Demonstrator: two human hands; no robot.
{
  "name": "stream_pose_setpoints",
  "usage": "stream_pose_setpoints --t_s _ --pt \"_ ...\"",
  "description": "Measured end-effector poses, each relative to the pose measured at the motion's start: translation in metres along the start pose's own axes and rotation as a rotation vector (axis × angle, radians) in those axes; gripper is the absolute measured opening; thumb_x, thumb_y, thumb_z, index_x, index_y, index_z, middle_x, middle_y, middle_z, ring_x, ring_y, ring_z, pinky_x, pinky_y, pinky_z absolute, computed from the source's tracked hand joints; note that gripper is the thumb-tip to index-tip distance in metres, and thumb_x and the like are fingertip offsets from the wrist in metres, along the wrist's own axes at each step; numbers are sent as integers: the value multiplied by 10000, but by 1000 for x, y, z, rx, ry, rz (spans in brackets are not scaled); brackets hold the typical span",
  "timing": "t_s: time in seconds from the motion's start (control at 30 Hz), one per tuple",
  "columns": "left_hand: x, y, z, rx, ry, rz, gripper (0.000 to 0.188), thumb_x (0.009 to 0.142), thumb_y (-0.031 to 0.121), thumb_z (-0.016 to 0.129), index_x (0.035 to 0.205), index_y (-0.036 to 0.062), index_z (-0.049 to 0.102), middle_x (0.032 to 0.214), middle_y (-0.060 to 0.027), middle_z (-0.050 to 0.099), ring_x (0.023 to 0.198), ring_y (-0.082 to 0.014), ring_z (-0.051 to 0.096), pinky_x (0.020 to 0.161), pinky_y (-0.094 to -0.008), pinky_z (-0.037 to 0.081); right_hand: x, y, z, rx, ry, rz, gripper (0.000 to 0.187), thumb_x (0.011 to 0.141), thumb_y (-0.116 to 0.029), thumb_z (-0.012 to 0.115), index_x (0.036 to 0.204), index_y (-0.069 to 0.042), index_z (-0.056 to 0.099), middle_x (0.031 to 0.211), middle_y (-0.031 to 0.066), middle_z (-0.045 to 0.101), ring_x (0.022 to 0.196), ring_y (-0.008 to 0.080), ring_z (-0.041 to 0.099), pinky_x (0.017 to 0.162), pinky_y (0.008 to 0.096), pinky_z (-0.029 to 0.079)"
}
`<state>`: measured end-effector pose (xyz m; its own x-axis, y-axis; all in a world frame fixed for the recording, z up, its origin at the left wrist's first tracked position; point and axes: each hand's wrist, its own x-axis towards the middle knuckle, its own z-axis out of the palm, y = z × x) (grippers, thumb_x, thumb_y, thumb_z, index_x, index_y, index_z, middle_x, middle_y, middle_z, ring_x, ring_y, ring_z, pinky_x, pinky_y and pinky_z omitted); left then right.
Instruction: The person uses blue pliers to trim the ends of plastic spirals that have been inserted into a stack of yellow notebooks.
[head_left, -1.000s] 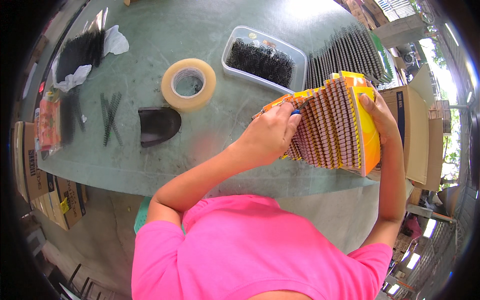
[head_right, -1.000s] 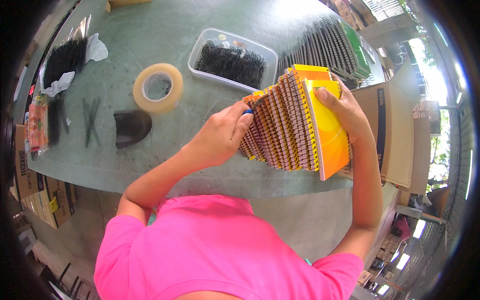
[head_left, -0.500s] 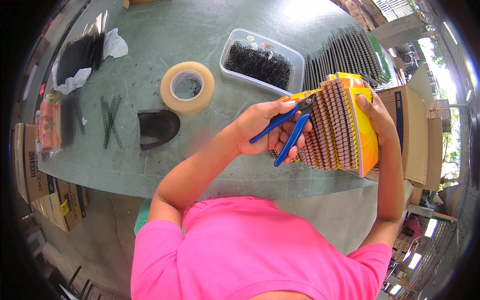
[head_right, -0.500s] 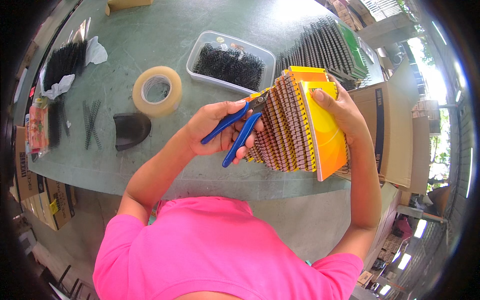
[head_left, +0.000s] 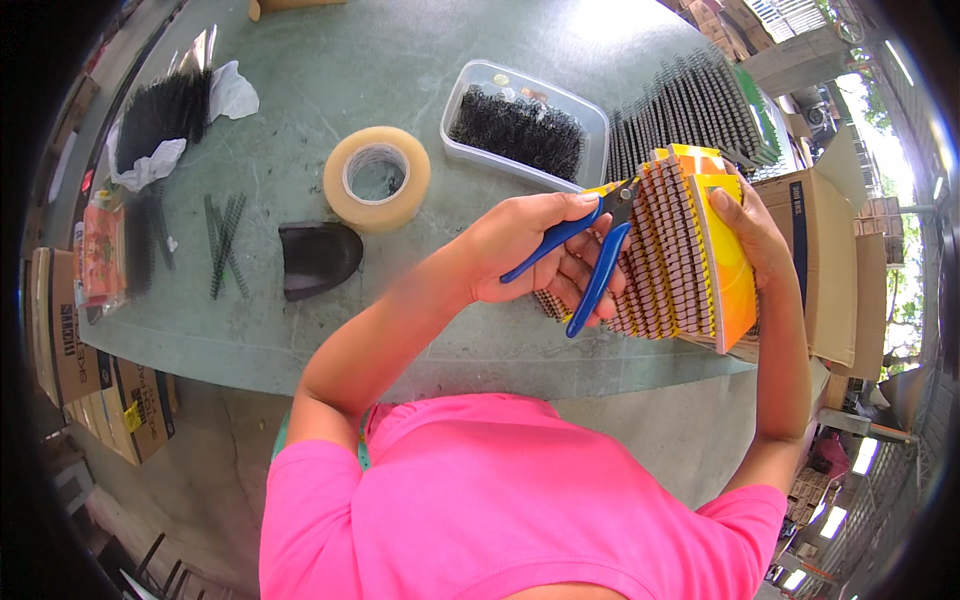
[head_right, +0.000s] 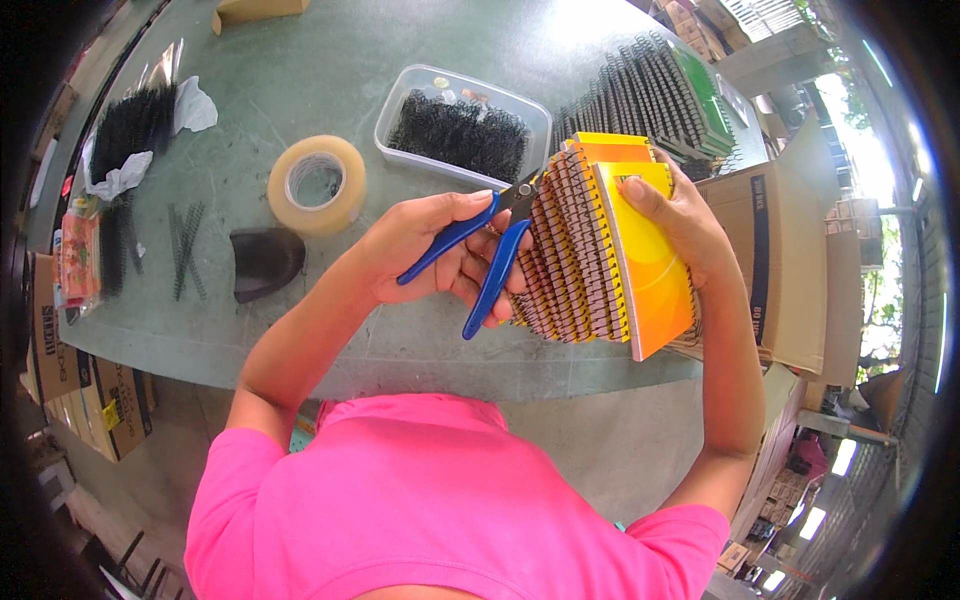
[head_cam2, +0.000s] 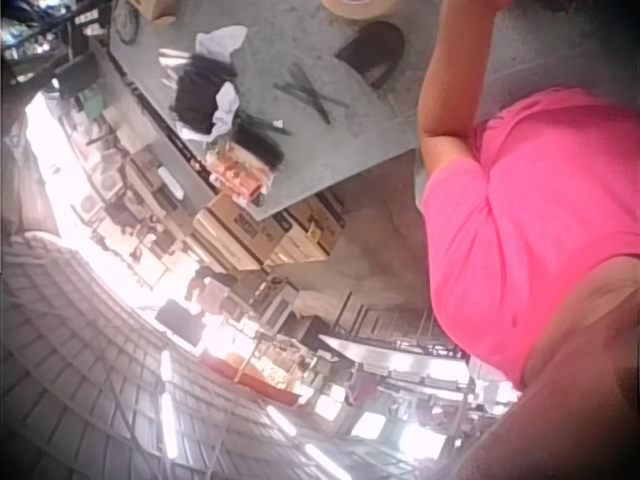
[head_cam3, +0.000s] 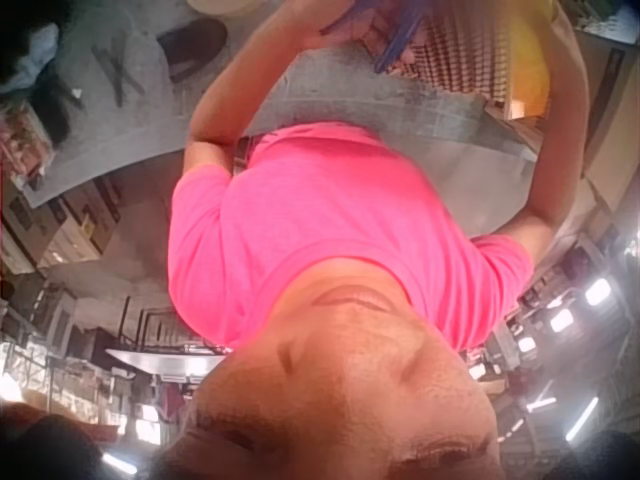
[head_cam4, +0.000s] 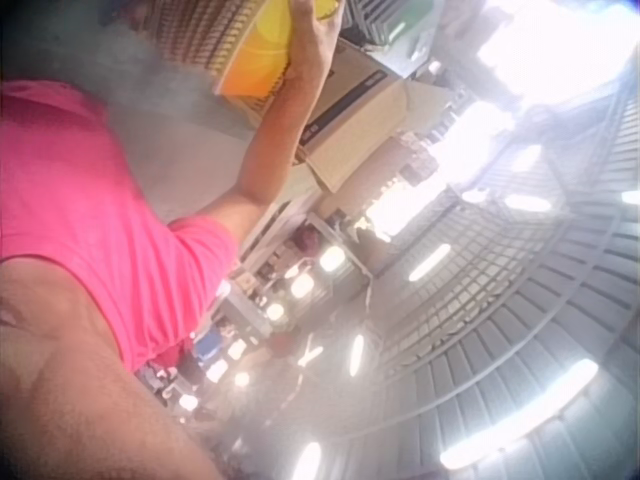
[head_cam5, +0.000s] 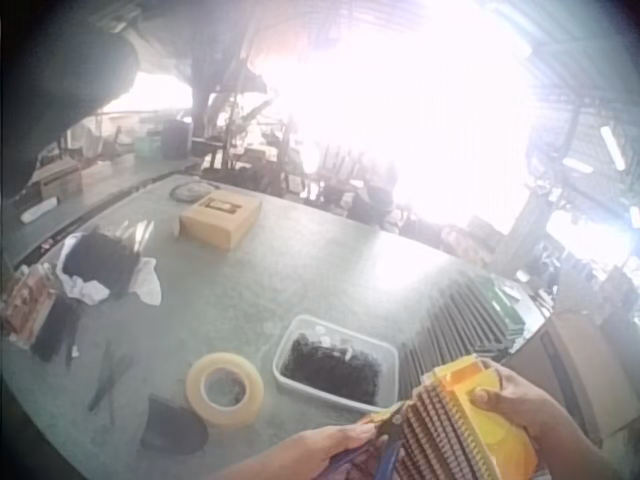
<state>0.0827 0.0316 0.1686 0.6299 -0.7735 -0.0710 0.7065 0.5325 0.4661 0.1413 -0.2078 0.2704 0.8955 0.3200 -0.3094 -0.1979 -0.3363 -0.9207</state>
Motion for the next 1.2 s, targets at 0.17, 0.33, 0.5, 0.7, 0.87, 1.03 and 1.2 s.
stream_pose_setpoints --t_s 0.17,0.33,0.5,0.7,0.87,1.03,1.2 --pt "17 -10 -12 -330 -203 -24 495 944 384 250 1135 -25 453 965 -249 592 800 -385 627 708 -501 510 0 1 0 -9 6 -11 746 704 -383 749 1230 -12 372 1027 89 563 886 132 588 778 247 489" --pt "20 -17 -20 -487 -307 -59 518 944 387 239 1159 -42 432 989 -267 581 825 -400 621 728 -534 508 1 3 -3 -10 4 -4 737 698 -388 752 1217 -17 382 1025 86 560 887 135 588 779 248 488" --pt "19 -20 -21 -530 -384 -67 526 942 386 245 1160 -55 431 987 -281 579 826 -405 622 709 -541 512 2 4 -3 -1 -19 -12 751 685 -398 758 1217 -22 383 1022 86 560 886 137 588 776 251 490" --pt "13 -19 -23 -382 -366 -60 528 942 388 243 1151 -56 438 982 -281 582 820 -406 624 705 -542 513 3 3 -4 -32 6 2 773 673 -396 766 1226 -19 380 1027 89 560 891 139 586 783 252 487" --pt "19 -20 -24 -532 -359 -55 518 948 374 221 1168 -51 420 998 -277 579 817 -403 622 720 -543 513 1 2 -3 -34 -11 7 786 671 -384 768 1236 -6 373 1032 92 559 906 142 578 798 251 476" --pt "22 -19 -25 -629 -425 -77 509 952 363 214 1168 -51 417 948 -254 587 795 -379 628 683 -523 531 2 1 -1 0 -24 -7 780 676 -363 767 1240 0 370 1035 91 558 919 145 573 808 255 472" --pt "21 -17 -23 -718 -456 -117 488 953 350 240 1143 -52 439 909 -235 593 733 -341 635 599 -476 550 1 3 -2 29 -16 1 782 680 -347 767 1251 2 362 1041 94 557 926 149 574 816 261 473"
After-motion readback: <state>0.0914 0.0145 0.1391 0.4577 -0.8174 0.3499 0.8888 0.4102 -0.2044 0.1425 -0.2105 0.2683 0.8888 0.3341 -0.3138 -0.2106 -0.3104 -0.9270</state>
